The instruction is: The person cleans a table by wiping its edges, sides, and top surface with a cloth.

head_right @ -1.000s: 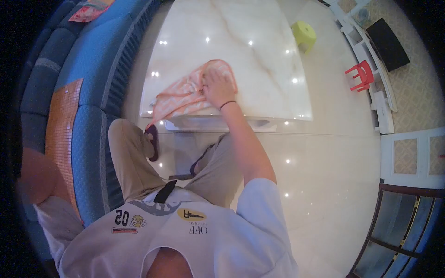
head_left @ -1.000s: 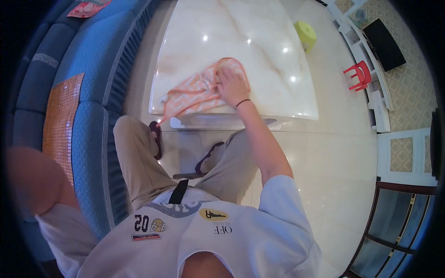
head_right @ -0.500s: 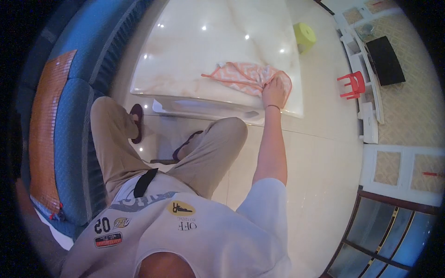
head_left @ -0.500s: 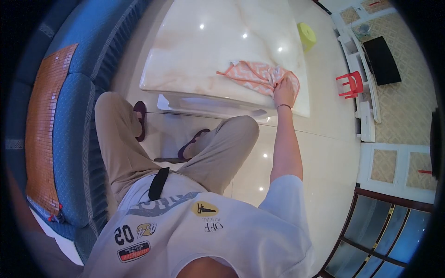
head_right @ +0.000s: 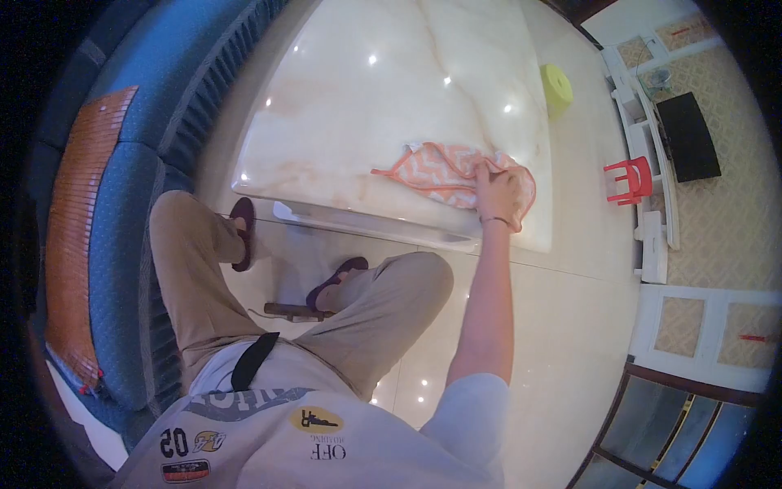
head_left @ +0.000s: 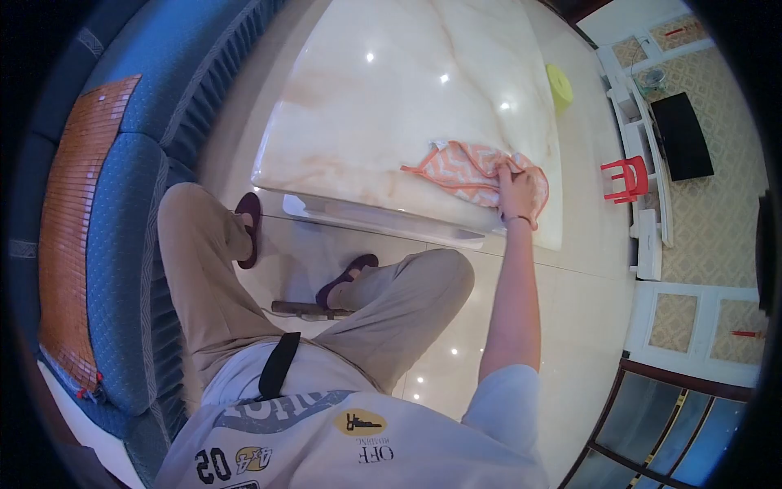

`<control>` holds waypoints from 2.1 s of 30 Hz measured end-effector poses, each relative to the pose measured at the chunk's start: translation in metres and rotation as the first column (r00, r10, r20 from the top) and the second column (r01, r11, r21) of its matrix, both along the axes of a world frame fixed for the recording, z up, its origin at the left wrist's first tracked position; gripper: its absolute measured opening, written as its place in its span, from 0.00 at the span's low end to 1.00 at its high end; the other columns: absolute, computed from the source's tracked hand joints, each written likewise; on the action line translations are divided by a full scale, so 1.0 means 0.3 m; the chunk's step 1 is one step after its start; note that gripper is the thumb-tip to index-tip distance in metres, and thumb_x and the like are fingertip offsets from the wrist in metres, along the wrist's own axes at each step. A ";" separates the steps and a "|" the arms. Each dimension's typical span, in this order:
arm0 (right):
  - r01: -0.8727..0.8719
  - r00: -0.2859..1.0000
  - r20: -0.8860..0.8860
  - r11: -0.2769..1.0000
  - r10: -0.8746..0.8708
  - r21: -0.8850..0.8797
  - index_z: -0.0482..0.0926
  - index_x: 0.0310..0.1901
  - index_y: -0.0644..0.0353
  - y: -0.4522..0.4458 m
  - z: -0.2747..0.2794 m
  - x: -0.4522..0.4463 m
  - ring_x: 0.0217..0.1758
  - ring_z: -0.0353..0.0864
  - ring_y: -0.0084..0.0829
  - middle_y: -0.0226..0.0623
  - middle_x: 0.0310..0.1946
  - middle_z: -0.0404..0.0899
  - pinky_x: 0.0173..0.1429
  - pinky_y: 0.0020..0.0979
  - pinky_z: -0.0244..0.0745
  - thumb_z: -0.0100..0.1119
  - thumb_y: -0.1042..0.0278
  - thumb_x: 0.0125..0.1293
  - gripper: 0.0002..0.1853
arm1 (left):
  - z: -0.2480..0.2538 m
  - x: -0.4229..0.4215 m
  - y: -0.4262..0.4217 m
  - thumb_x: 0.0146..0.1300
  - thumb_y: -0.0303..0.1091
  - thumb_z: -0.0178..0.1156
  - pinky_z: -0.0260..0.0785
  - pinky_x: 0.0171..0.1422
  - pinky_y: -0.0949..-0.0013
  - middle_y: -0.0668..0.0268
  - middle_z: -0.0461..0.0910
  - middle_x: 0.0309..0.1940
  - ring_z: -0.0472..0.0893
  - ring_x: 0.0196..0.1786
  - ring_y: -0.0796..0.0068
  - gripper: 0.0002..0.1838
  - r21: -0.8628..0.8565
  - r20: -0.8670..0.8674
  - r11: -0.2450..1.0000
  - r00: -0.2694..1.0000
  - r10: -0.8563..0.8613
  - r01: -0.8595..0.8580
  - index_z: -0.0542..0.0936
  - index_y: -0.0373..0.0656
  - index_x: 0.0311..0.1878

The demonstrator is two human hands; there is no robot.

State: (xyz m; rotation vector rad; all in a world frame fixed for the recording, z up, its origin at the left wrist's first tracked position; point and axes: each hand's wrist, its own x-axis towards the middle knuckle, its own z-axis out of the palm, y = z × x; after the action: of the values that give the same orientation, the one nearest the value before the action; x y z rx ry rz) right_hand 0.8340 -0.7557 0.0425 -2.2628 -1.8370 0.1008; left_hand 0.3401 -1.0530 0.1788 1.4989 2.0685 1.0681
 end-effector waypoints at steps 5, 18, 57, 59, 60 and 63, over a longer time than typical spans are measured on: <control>0.154 0.985 0.092 0.983 -0.144 -0.104 0.56 0.69 0.69 0.091 -0.002 -0.175 0.76 0.47 0.49 0.57 0.70 0.52 0.73 0.55 0.46 0.41 0.27 0.59 0.51 | -0.043 -0.007 0.074 0.66 0.39 0.53 0.67 0.37 0.74 0.62 0.81 0.38 0.77 0.34 0.76 0.09 -0.030 0.037 1.000 0.999 0.006 -0.005 0.76 0.45 0.37; -0.537 0.830 0.254 0.835 0.497 0.120 0.62 0.66 0.69 0.404 -0.009 -0.826 0.71 0.59 0.50 0.55 0.66 0.61 0.69 0.53 0.56 0.42 0.35 0.64 0.43 | -0.122 -0.061 0.186 0.67 0.42 0.51 0.65 0.32 0.74 0.64 0.82 0.34 0.77 0.30 0.77 0.11 -0.065 0.134 0.997 0.990 0.038 -0.029 0.76 0.47 0.33; -0.338 0.939 -0.031 0.934 0.344 0.120 0.64 0.67 0.61 -0.291 0.018 -0.207 0.74 0.55 0.44 0.44 0.70 0.60 0.72 0.55 0.48 0.48 0.40 0.60 0.39 | 0.270 0.328 0.619 0.70 0.43 0.50 0.56 0.70 0.66 0.51 0.73 0.59 0.70 0.64 0.61 0.25 0.375 -0.133 0.895 0.970 -0.205 0.241 0.71 0.31 0.60; -0.205 0.979 0.028 0.977 0.203 0.066 0.61 0.69 0.61 -0.276 -0.001 -0.094 0.75 0.51 0.46 0.43 0.72 0.56 0.74 0.55 0.45 0.46 0.39 0.62 0.41 | 0.095 0.273 0.710 0.70 0.44 0.51 0.59 0.69 0.64 0.47 0.73 0.57 0.71 0.62 0.57 0.26 0.286 -0.215 0.929 0.961 -0.176 0.234 0.71 0.30 0.59; -0.198 0.980 0.027 0.978 0.196 0.066 0.61 0.69 0.61 -0.267 -0.006 -0.039 0.75 0.51 0.46 0.43 0.72 0.56 0.74 0.55 0.45 0.46 0.39 0.62 0.41 | -0.005 0.226 0.757 0.69 0.45 0.51 0.60 0.68 0.62 0.45 0.73 0.56 0.71 0.62 0.53 0.26 0.258 -0.256 0.937 0.952 -0.169 0.236 0.71 0.31 0.58; -0.009 1.000 0.010 1.000 0.008 0.026 0.57 0.71 0.60 -0.216 -0.004 0.106 0.77 0.47 0.47 0.43 0.74 0.52 0.75 0.56 0.41 0.43 0.38 0.64 0.41 | -0.252 0.104 0.856 0.68 0.49 0.52 0.62 0.65 0.55 0.39 0.71 0.56 0.71 0.59 0.43 0.29 0.073 -0.294 0.988 0.949 -0.112 0.139 0.71 0.29 0.57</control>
State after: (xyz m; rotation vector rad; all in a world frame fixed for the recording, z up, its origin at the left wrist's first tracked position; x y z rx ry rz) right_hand 0.8659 -0.8205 0.0413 -2.2421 -1.8420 0.0667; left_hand 0.3714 -0.7962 0.1032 1.9054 2.0987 0.9554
